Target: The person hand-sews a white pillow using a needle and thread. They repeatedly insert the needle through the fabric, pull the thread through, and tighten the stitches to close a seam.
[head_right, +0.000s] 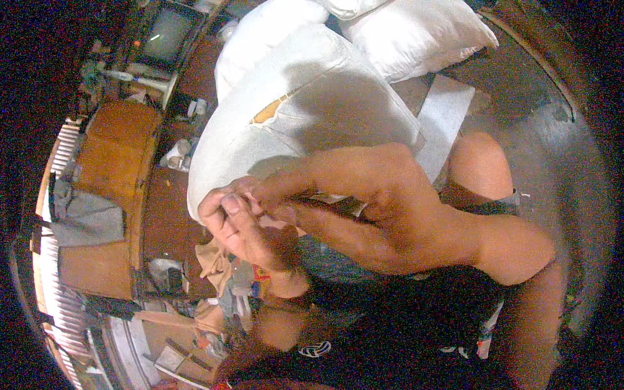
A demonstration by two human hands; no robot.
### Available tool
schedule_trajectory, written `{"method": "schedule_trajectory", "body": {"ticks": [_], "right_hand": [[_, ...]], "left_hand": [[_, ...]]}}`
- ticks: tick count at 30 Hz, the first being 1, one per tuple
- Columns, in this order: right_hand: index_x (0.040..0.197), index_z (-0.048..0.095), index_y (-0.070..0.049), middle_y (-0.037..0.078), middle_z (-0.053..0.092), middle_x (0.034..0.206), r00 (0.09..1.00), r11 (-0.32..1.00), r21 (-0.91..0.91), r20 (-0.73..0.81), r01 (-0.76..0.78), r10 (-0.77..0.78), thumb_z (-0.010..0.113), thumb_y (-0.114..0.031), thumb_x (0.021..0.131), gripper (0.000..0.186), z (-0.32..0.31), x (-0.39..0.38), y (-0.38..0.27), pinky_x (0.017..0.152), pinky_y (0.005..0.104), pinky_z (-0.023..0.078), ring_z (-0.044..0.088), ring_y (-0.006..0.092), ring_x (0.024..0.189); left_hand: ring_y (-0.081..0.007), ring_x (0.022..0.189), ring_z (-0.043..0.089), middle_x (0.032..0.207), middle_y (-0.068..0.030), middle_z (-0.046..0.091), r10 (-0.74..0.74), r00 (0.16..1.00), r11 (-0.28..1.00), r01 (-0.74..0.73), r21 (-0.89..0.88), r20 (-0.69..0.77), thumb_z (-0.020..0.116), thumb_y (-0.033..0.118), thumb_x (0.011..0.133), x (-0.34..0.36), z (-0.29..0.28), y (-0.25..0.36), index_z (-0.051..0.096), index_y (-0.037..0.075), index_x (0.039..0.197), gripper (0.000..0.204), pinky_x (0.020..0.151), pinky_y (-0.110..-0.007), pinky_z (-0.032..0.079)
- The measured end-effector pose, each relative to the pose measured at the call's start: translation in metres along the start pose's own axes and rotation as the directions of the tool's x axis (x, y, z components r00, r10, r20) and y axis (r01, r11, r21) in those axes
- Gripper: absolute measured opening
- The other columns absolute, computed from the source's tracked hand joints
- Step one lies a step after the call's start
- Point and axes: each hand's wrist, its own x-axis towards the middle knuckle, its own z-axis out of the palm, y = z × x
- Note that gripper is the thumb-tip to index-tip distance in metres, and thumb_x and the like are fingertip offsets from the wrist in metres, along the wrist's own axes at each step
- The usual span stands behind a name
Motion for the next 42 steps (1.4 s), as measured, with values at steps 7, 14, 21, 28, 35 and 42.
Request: {"method": "schedule_trajectory", "body": {"ticks": [7, 14, 21, 28, 35, 42], "right_hand": [[0.127, 0.068, 0.005, 0.018, 0.075, 0.118, 0.976, 0.884, 0.443, -0.083, -0.146, 0.203, 0.061, 0.001, 0.102, 0.025, 0.015, 0.004, 0.008, 0.091, 0.0329, 0.058, 0.073, 0.0203, 0.107], [0.129, 0.064, 0.004, 0.014, 0.072, 0.119, 0.93, 0.968, -0.226, -0.322, 0.104, -0.175, 0.058, -0.003, 0.105, 0.025, -0.013, 0.017, 0.018, 0.094, 0.0304, 0.055, 0.068, 0.0168, 0.106], [0.126, 0.064, 0.005, 0.013, 0.071, 0.12, 0.859, 0.993, -0.042, -0.499, 0.107, -0.114, 0.054, -0.005, 0.108, 0.023, -0.017, 0.026, 0.042, 0.098, 0.0311, 0.054, 0.067, 0.0185, 0.112], [0.119, 0.069, -0.003, 0.013, 0.074, 0.11, 0.841, 0.893, -0.423, -0.419, 0.153, -0.343, 0.064, -0.003, 0.099, 0.021, -0.014, 0.027, 0.06, 0.09, 0.037, 0.057, 0.072, 0.0277, 0.103], [0.114, 0.072, -0.008, 0.014, 0.074, 0.109, 0.804, 0.79, -0.583, -0.37, 0.19, -0.466, 0.068, -0.006, 0.096, 0.019, -0.009, 0.034, 0.064, 0.085, 0.0405, 0.057, 0.072, 0.0338, 0.1], [0.119, 0.068, 0.002, 0.016, 0.073, 0.116, 0.833, 0.715, -0.671, -0.271, 0.197, -0.483, 0.062, 0.005, 0.099, 0.02, -0.005, 0.033, 0.066, 0.091, 0.0348, 0.056, 0.071, 0.0282, 0.106]], "left_hand": [[-0.0122, 0.082, 0.054, 0.092, -0.003, 0.054, -0.256, 0.961, 0.951, 0.269, -0.151, 0.1, 0.057, 0.028, 0.105, 0.014, 0.03, 0.008, 0.05, 0.005, 0.115, 0.025, 0.072, -0.027, 0.045], [-0.0195, 0.099, 0.062, 0.114, -0.0149, 0.06, 0.28, 0.96, 0.91, -0.264, 0.321, -0.002, 0.077, 0.02, 0.095, 0.04, 0.025, -0.001, 0.051, 0.002, 0.124, 0.043, 0.085, -0.033, 0.054], [-0.0402, 0.124, 0.051, 0.129, -0.019, 0.057, 0.251, 0.841, 0.426, -0.54, 0.726, 0.479, 0.085, 0.023, 0.083, 0.061, 0.036, -0.016, 0.059, 0.004, 0.119, 0.048, 0.107, -0.052, 0.035], [-0.036, 0.114, 0.059, 0.12, -0.0165, 0.066, 0.157, 0.905, 0.551, -0.412, 0.726, 0.394, 0.079, 0.013, 0.087, 0.065, 0.029, -0.009, 0.071, 0.004, 0.099, 0.017, 0.101, -0.045, 0.044], [-0.0303, 0.097, 0.065, 0.099, -0.0121, 0.072, 0.202, 0.886, 0.595, -0.45, 0.666, 0.418, 0.074, 0.008, 0.09, 0.085, 0.028, -0.008, 0.073, 0.004, 0.093, 0.005, 0.092, -0.04, 0.047], [-0.028, 0.092, 0.065, 0.094, -0.0106, 0.072, 0.212, 0.859, 0.593, -0.492, 0.638, 0.466, 0.076, 0.007, 0.088, 0.1, 0.027, -0.012, 0.073, 0.004, 0.09, 0.005, 0.086, -0.038, 0.048]]}}
